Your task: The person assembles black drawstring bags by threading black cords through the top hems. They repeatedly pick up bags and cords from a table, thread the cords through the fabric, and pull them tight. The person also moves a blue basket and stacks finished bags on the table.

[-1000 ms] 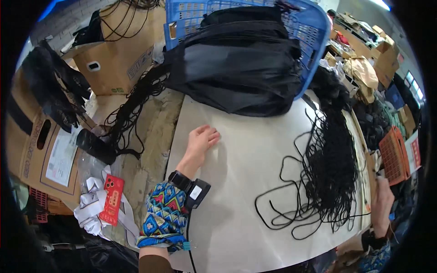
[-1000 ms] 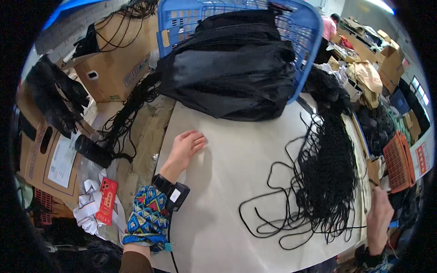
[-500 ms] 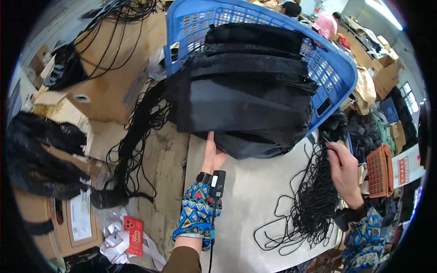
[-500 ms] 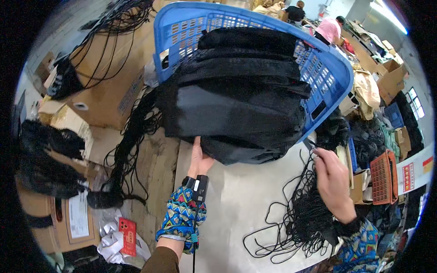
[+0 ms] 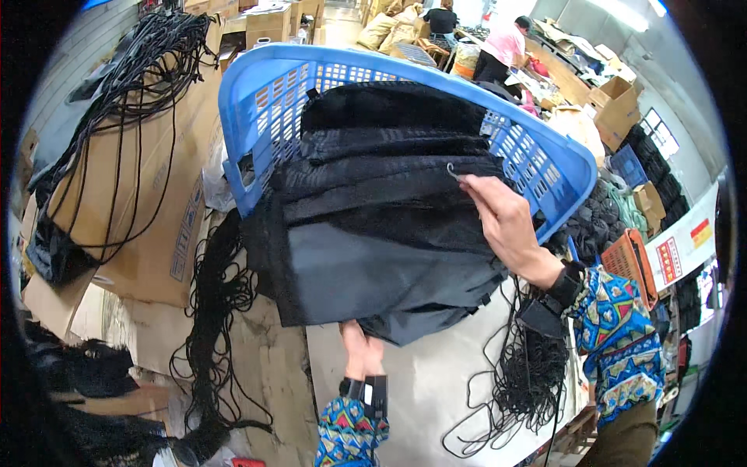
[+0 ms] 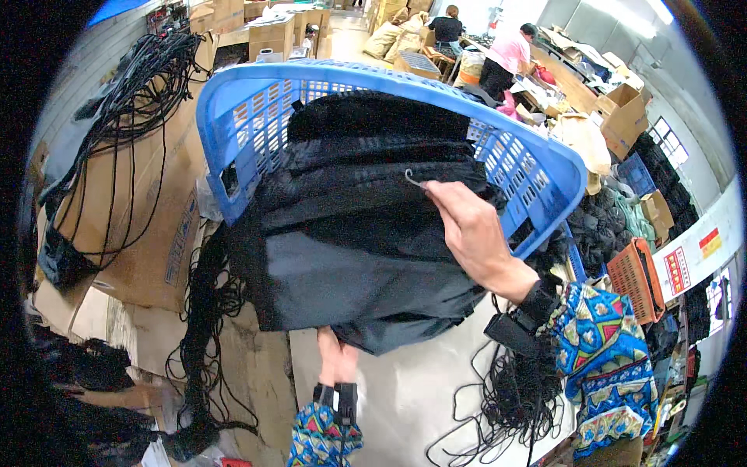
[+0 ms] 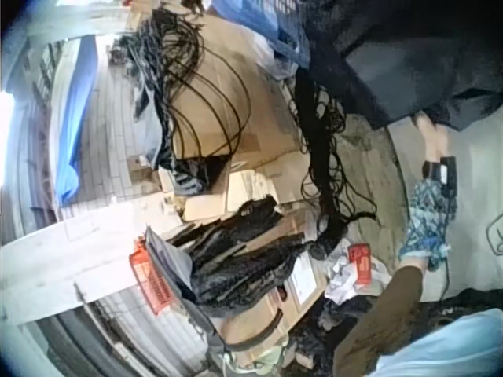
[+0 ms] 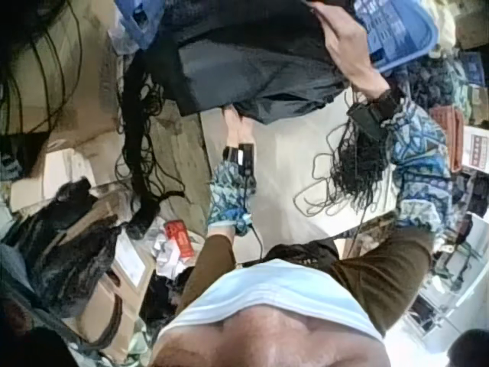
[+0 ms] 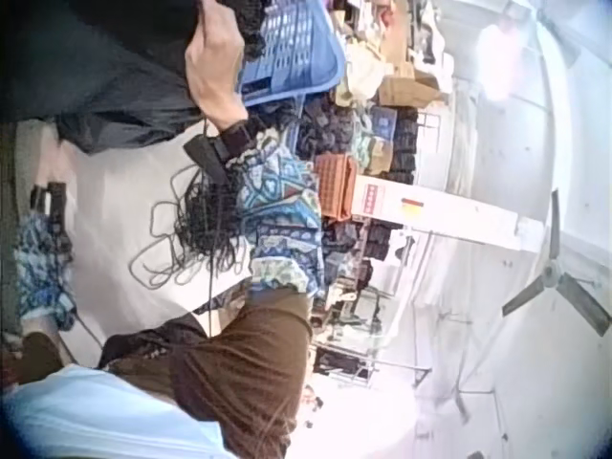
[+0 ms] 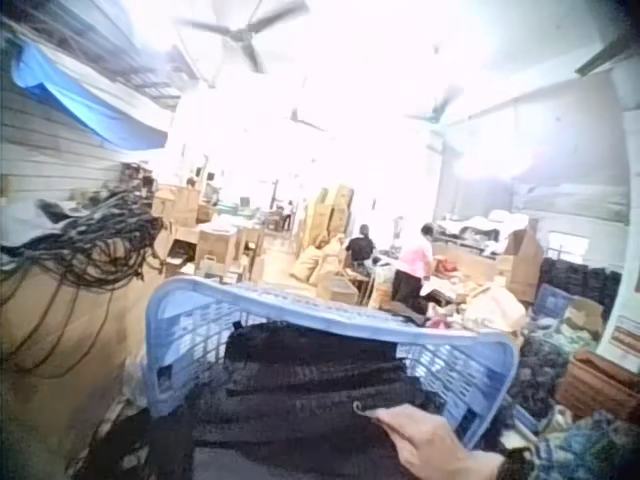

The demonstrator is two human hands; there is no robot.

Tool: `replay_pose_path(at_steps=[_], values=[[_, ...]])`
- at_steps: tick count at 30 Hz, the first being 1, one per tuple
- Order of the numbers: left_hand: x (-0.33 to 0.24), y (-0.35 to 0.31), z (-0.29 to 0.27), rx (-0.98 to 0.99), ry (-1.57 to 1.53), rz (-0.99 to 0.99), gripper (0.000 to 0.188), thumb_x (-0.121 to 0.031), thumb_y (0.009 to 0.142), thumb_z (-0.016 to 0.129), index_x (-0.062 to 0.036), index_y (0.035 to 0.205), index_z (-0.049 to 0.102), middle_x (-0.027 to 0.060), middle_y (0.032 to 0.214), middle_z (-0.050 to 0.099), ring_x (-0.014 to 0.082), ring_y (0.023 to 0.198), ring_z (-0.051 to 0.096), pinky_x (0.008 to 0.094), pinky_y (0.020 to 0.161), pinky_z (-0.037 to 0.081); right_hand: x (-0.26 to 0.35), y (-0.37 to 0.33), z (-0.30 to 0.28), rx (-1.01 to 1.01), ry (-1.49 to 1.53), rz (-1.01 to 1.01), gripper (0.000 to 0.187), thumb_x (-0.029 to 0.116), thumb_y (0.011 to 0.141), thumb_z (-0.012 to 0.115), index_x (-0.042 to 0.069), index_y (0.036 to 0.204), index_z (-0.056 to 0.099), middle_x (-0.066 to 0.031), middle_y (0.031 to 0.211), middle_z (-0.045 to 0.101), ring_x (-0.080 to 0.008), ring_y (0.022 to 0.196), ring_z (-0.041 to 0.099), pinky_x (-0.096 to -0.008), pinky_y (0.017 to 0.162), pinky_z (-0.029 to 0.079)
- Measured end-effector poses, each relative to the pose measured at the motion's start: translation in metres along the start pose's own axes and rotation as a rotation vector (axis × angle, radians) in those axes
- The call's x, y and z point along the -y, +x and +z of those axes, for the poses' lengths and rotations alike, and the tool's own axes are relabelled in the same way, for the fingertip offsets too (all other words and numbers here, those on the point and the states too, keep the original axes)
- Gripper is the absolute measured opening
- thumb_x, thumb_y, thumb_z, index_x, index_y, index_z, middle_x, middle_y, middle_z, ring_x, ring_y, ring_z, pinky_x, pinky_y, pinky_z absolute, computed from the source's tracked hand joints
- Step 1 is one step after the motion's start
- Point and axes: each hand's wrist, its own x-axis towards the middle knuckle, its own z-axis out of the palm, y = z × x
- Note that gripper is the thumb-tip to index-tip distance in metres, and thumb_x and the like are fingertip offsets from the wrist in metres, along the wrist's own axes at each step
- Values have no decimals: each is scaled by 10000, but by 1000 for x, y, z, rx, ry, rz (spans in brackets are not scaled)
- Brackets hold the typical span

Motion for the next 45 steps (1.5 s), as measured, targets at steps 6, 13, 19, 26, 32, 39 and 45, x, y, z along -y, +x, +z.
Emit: replay_pose_path(at_steps=[6, 13, 19, 26, 32, 39, 45], values=[[-4, 7, -4, -9, -174, -322, 466, -367, 904, 573, -61, 1248, 498, 91, 1278, 540, 278, 1158, 513, 474, 995, 426, -29, 38, 35, 82, -134, 32, 286, 22, 874, 513, 8, 1158, 545, -208, 1046, 613, -382, 967, 588, -422, 810, 483], [-9, 20, -37, 85, -30, -359, 473, -309, 861, 655, -93, 1251, 495, 61, 1252, 541, 249, 1150, 510, 410, 982, 432, -48, 55, 68, 248, -294, 109, 491, 185, 846, 620, 33, 1284, 459, -187, 1195, 556, -362, 1094, 530, -429, 902, 447], [15, 12, -82, 137, 339, -83, 366, -269, 940, 525, -86, 1253, 475, 57, 1275, 515, 222, 1187, 466, 391, 1015, 387, -77, 65, 93, 167, -462, -126, 711, 439, 800, 648, -8, 1304, 423, -226, 1231, 527, -388, 1101, 531, -437, 907, 452], [13, 17, -40, -64, -237, -353, 350, -268, 940, 510, -73, 1231, 502, 58, 1230, 550, 228, 1169, 486, 396, 1018, 388, -100, 18, 120, -14, -1071, -835, 607, 569, 819, 577, 40, 1112, 622, 22, 871, 607, -77, 621, 525, -190, 534, 408], [2, 22, -27, -40, -212, -292, 356, -286, 937, 510, -72, 1220, 509, 61, 1222, 557, 230, 1154, 495, 402, 1012, 393, -50, 0, 149, 804, -78, 249, 696, 453, 799, 672, -43, 1251, 489, -276, 1140, 569, -407, 1049, 564, -411, 894, 458], [-8, -24, -9, -36, -193, -280, 364, -308, 934, 511, -70, 1208, 517, 65, 1213, 565, 232, 1137, 506, 408, 1006, 398, -1, -43, 130, 833, 139, 77, 723, 491, 803, 644, -70, 1231, 492, -276, 1191, 549, -406, 1093, 542, -404, 929, 442], [-31, -129, -8, -113, -174, -321, 372, -326, 931, 512, -68, 1198, 523, 68, 1205, 572, 234, 1123, 515, 413, 1001, 403, 51, -53, 61, 1040, 356, 86, 732, 541, 832, 583, -72, 1222, 488, -278, 1158, 564, -414, 1053, 561, -427, 884, 466]])
